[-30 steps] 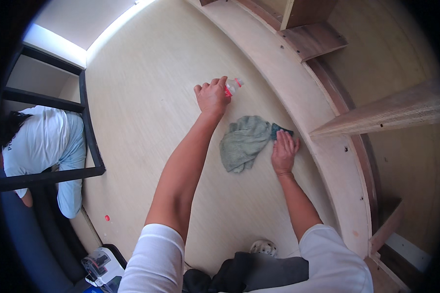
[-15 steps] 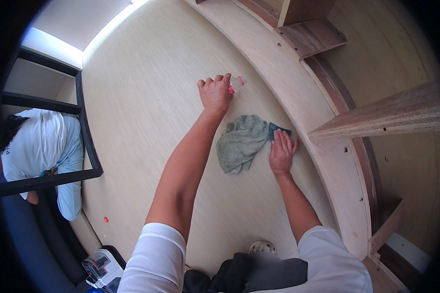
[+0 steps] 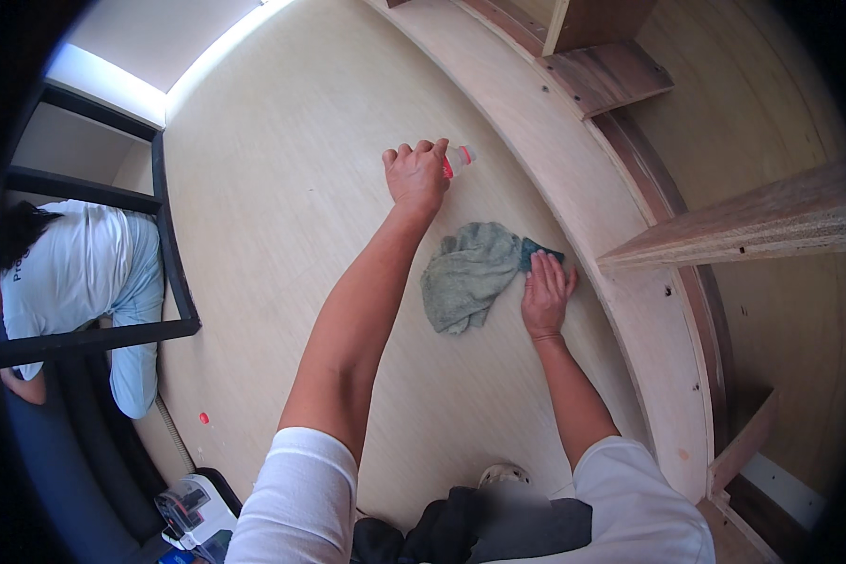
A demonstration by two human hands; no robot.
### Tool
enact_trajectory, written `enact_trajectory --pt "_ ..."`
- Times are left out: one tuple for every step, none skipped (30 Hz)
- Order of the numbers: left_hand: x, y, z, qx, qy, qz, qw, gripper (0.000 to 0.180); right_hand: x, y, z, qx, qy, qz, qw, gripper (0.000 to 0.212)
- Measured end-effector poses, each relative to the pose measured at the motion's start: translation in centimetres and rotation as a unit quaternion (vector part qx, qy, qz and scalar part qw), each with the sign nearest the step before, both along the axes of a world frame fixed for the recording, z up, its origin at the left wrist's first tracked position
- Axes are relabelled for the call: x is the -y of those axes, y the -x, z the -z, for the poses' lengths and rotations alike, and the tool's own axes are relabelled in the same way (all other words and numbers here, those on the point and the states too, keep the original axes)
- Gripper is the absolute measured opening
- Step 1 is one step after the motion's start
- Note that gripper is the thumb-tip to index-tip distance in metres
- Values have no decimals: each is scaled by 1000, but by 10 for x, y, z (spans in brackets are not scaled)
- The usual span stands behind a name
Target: The person sands the floor by hand using a piece of sandpaper and a cloth, occasionally applying liquid from a small bottle to the surface.
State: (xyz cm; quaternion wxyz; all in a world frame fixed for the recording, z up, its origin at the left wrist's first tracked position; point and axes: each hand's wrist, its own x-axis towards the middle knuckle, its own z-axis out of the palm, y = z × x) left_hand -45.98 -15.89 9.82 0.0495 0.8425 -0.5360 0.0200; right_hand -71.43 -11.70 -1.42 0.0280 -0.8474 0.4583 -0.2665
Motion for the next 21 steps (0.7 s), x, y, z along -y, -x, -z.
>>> enact_trajectory --pt "0 0 1 -2 4 0 1000 56 0 1 0 -1 -1 0 1000 32" --pt "0 1 1 -2 4 0 1000 56 0 1 1 -1 -1 0 1000 32" --pt "0 2 2 1 2 1 1000 56 0 2 2 -1 1 0 1000 32" --pt "0 2 2 4 -1 3 1000 56 0 2 2 0 3 -1 1000 32" --pt "0 3 2 4 -1 3 1000 56 0 3 3 0 2 -1 1000 32" --pt "0 4 2 -1 1 0 1000 56 0 3 2 2 3 0 1000 32" --pt "0 4 3 -6 3 -2 1000 55 0 2 2 5 2 0 1000 31" --pt "-1 4 3 -5 3 -2 1000 55 -1 2 1 6 2 0 1000 31" --pt "-2 4 3 -11 6 -4 1000 55 -1 1 -1 8 -2 1 1000 32" --pt "-4 3 2 -17 9 -5 1000 54 -2 0 -3 10 -5 2 1000 32" --pt "-8 2 2 -15 8 -7 1000 54 -3 -1 -4 12 -6 1 1000 32" --pt "-10 2 3 -58 57 -36 996 56 -1 -2 -5 32 -12 8 999 31" --pt "-14 1 4 -100 106 -65 987 57 0 -2 -6 52 -18 16 998 29" --pt "-24 0 5 -98 107 -64 987 57 -1 -2 -6 54 -16 16 998 29" --pt "-31 1 4 -153 156 -111 970 59 6 1 -8 123 -19 29 992 29" --pt "-38 1 0 -206 204 -154 945 61 16 0 -10 194 -20 42 980 29" --pt "-50 -3 -2 -234 223 -183 928 62 23 -8 -20 213 -43 30 976 30" --pt "-70 -8 -2 -263 234 -214 911 63 29 -19 -24 216 -47 35 975 30" --pt "-95 -18 1 -247 270 -238 900 65 36 -38 -27 192 -83 -30 977 29" --pt "-117 -26 5 -238 309 -258 884 66 48 -52 -31 161 -111 -93 976 28" --pt "-134 -32 7 -270 336 -271 861 67 61 -64 -25 94 -92 -119 984 27"
